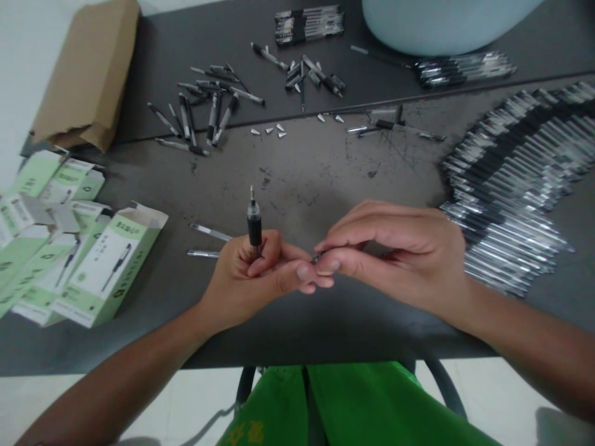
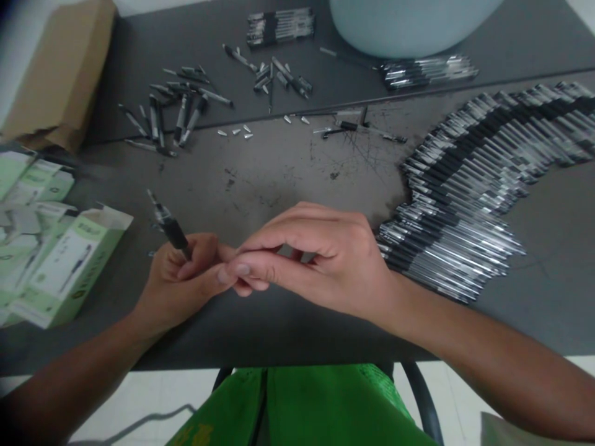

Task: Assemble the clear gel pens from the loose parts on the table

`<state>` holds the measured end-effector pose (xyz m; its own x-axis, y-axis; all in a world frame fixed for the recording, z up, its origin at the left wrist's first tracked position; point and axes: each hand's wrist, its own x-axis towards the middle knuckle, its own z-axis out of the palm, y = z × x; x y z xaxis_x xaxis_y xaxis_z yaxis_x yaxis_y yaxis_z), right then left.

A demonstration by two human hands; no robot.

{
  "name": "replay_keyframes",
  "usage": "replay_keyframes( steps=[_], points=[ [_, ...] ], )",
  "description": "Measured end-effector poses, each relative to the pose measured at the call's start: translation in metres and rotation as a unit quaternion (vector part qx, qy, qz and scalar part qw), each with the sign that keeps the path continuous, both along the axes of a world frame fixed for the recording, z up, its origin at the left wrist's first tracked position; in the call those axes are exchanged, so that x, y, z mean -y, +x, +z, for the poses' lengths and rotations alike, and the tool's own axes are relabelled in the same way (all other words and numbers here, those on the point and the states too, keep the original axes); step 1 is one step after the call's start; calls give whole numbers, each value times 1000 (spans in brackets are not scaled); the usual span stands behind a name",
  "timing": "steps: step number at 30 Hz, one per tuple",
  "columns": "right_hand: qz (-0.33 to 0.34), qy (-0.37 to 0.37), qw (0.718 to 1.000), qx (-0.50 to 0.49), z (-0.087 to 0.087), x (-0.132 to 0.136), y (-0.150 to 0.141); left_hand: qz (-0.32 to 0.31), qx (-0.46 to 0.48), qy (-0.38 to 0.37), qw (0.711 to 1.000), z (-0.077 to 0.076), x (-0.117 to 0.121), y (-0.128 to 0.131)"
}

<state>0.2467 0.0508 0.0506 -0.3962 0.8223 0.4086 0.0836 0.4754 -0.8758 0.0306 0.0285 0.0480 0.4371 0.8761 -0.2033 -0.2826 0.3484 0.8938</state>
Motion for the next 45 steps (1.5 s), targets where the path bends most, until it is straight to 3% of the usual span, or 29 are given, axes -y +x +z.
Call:
replay_keyframes(
  steps=[4, 8, 15, 22, 24, 30, 36, 39, 45],
  points=[
    [-8, -24, 1000, 14, 1, 2, 0, 19, -60, 31, 998, 3, 3, 2],
    [-2, -68, 998, 20, 1, 3, 0, 79, -132, 54, 987, 2, 11, 2],
    [-28, -108, 994, 20, 0, 7, -1, 168, -139, 59, 974, 3, 15, 7],
    [-44, -215, 974, -63, -7, 11, -7, 112, -75, 0, 991, 3, 11, 6],
    [-39, -190, 978, -82, -9, 11, -6, 95, -55, -14, 994, 2, 10, 5],
    [2, -25, 999, -38, -6, 4, -1, 76, -23, -14, 997, -1, 7, 2],
    [21, 22, 1000, 2, -1, -3, 1, 65, 13, -21, 998, -4, 6, -3],
    [17, 6, 1000, 9, -2, -4, 0, 65, 25, -27, 997, -3, 5, -3],
    [62, -112, 991, -37, -6, -6, 2, 70, 16, -48, 996, 2, 3, -1]
  ],
)
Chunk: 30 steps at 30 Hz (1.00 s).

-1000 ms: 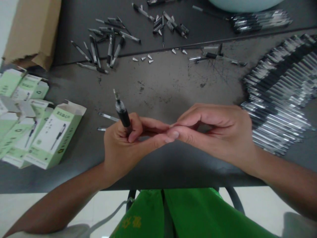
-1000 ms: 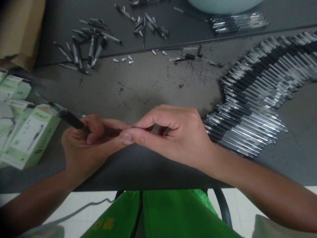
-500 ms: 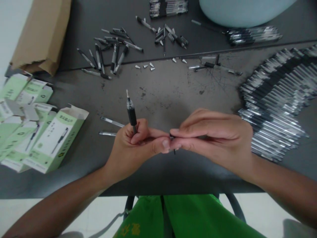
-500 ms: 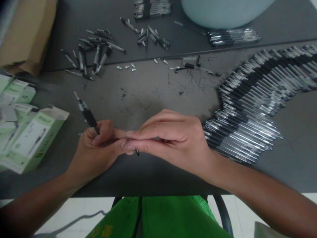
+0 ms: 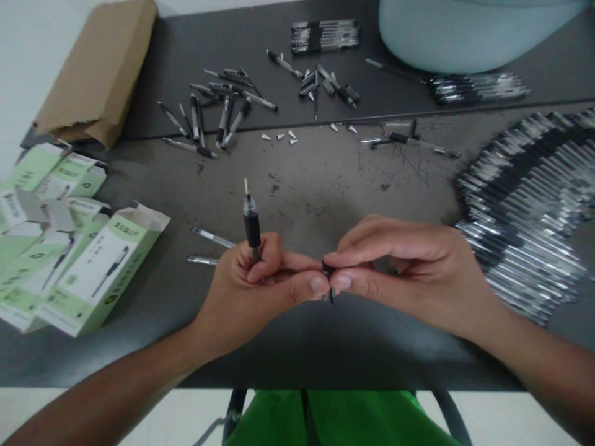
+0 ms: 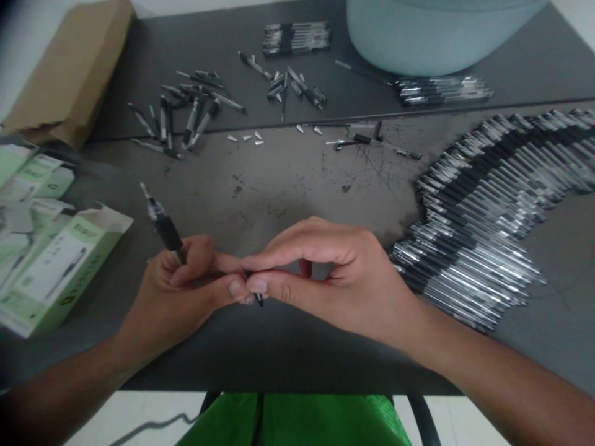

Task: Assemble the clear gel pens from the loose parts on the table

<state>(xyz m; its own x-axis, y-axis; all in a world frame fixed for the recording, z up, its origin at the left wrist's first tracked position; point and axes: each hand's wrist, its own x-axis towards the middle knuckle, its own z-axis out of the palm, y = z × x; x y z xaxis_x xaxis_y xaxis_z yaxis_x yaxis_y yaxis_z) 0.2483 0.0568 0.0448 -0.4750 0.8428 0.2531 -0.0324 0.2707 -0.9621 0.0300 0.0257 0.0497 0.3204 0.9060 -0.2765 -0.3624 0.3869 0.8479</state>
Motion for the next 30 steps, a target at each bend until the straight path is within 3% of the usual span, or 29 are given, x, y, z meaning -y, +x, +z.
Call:
replay_keyframes(
  steps=[2, 8, 15, 20, 30],
  points=[
    [15, -3, 1000, 12, 0, -1, 2, 0, 2, -1, 1000, 0, -1, 0],
    [41, 82, 995, 49, 3, -6, 6, -10, 0, -9, 1000, 1, -2, -1],
    [47, 71, 996, 22, 5, -6, 7, -2, 5, -14, 1000, 2, 0, 1],
    [41, 79, 994, 63, 9, -4, 8, 0, -9, -8, 1000, 2, -2, -1],
    [48, 178, 977, 104, 11, -3, 11, -46, 14, -71, 996, 5, -5, -3]
  ],
)
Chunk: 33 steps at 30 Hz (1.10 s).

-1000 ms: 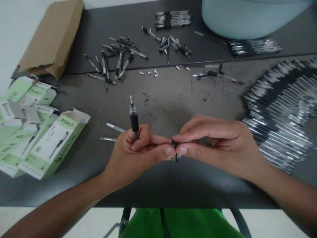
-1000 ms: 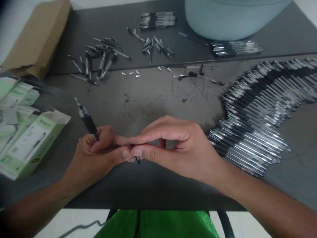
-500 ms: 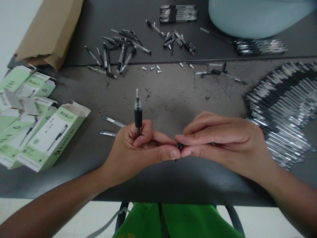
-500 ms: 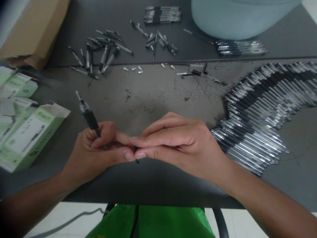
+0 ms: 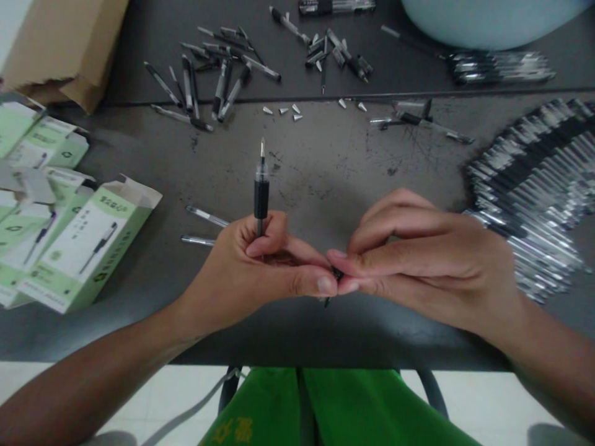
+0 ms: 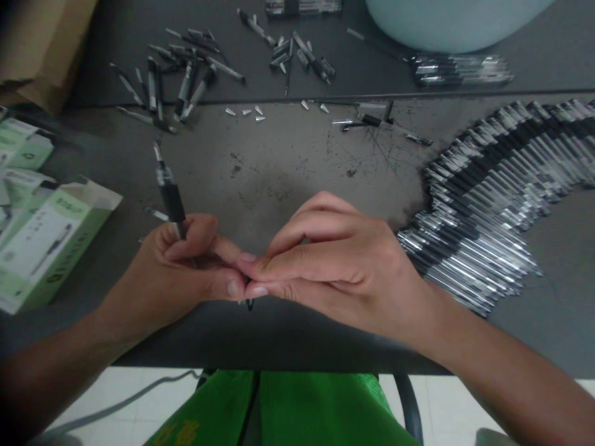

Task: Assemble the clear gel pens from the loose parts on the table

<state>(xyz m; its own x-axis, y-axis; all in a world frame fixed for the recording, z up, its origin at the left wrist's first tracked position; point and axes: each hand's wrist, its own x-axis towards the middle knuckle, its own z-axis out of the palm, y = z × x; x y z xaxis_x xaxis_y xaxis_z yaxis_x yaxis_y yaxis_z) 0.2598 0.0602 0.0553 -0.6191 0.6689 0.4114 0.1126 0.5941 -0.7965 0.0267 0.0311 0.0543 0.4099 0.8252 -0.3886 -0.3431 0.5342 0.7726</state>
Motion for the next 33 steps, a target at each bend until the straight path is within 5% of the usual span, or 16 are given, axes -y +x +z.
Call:
replay_keyframes(
  steps=[10, 20, 33],
  points=[
    [-9, 21, 1000, 10, -10, -1, -3, 11, 41, -24, 999, -16, 1, -2],
    [-97, 75, 991, 55, -6, 19, -14, 57, 62, 20, 996, -12, 4, -1],
    [-90, 99, 987, 86, -5, 22, -15, 51, 32, 30, 998, -11, 7, -5]
  ],
)
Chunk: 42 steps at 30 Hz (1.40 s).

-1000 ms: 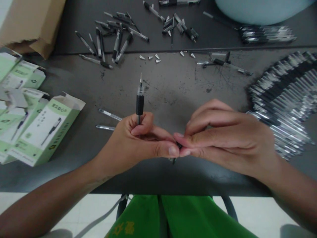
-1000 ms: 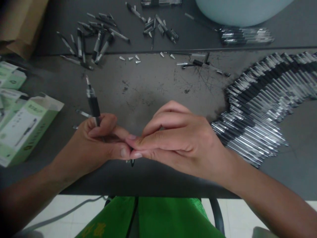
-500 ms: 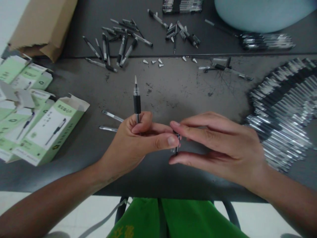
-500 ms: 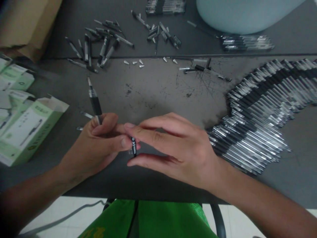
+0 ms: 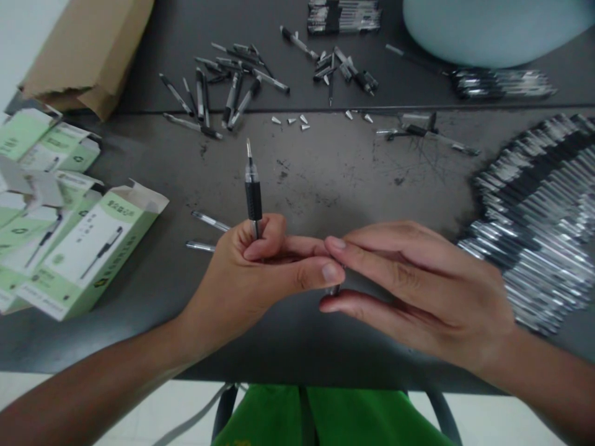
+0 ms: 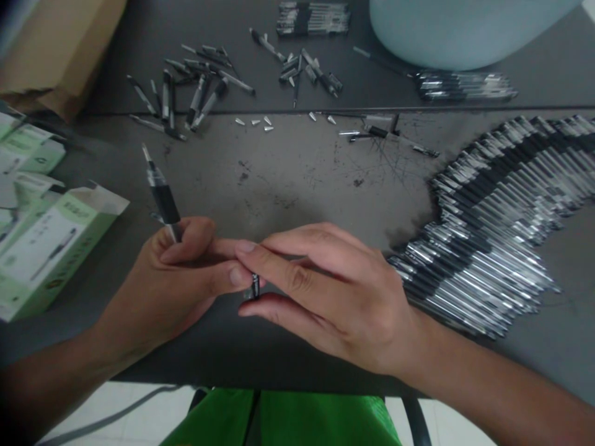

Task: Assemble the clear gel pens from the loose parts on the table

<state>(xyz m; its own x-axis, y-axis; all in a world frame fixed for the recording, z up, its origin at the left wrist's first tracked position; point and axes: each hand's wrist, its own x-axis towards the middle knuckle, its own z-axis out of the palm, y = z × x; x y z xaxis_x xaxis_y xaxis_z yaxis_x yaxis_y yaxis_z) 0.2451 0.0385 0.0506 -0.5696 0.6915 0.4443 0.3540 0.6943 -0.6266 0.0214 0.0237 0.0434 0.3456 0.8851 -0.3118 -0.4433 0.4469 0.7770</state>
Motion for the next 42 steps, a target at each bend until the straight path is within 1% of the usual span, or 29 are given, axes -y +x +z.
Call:
replay_keyframes(
  steps=[6, 9, 12, 14, 16, 18, 24, 28, 30, 33, 37, 42],
  points=[
    [-10, -20, 1000, -8, -2, 1, -2, 4, -7, -21, 1000, 0, -3, 1],
    [-15, -46, 998, -46, -7, 1, -3, 6, -8, -17, 1000, 0, -4, 2],
    [-8, -114, 987, -112, -11, 1, -3, 6, 6, -3, 1000, 2, -5, 2],
    [28, -175, 972, -152, -12, 1, -3, 7, -5, -1, 1000, 5, -6, 3],
    [65, -206, 961, -172, -11, -1, -3, 8, -20, -4, 1000, 7, -6, 2],
    [74, -207, 958, -183, -8, -2, -2, 11, -19, -4, 1000, 10, -6, 3],
    [28, -205, 962, -177, 0, -6, -2, -10, -30, -15, 999, 13, -7, 4],
    [21, -195, 966, -165, 2, -5, -1, -10, -28, -14, 999, 12, -7, 4],
    [29, -200, 966, -164, 3, -5, 0, -19, -18, -12, 1000, 11, -7, 4],
    [61, -192, 966, -165, 4, -6, 3, -44, 8, -16, 999, 9, -6, 2],
    [80, -164, 975, -127, 7, -9, 7, -64, 21, -22, 997, 10, -6, 1],
    [87, -110, 986, -87, 8, -12, 9, -69, 23, -39, 997, 9, -8, 3]
  ],
)
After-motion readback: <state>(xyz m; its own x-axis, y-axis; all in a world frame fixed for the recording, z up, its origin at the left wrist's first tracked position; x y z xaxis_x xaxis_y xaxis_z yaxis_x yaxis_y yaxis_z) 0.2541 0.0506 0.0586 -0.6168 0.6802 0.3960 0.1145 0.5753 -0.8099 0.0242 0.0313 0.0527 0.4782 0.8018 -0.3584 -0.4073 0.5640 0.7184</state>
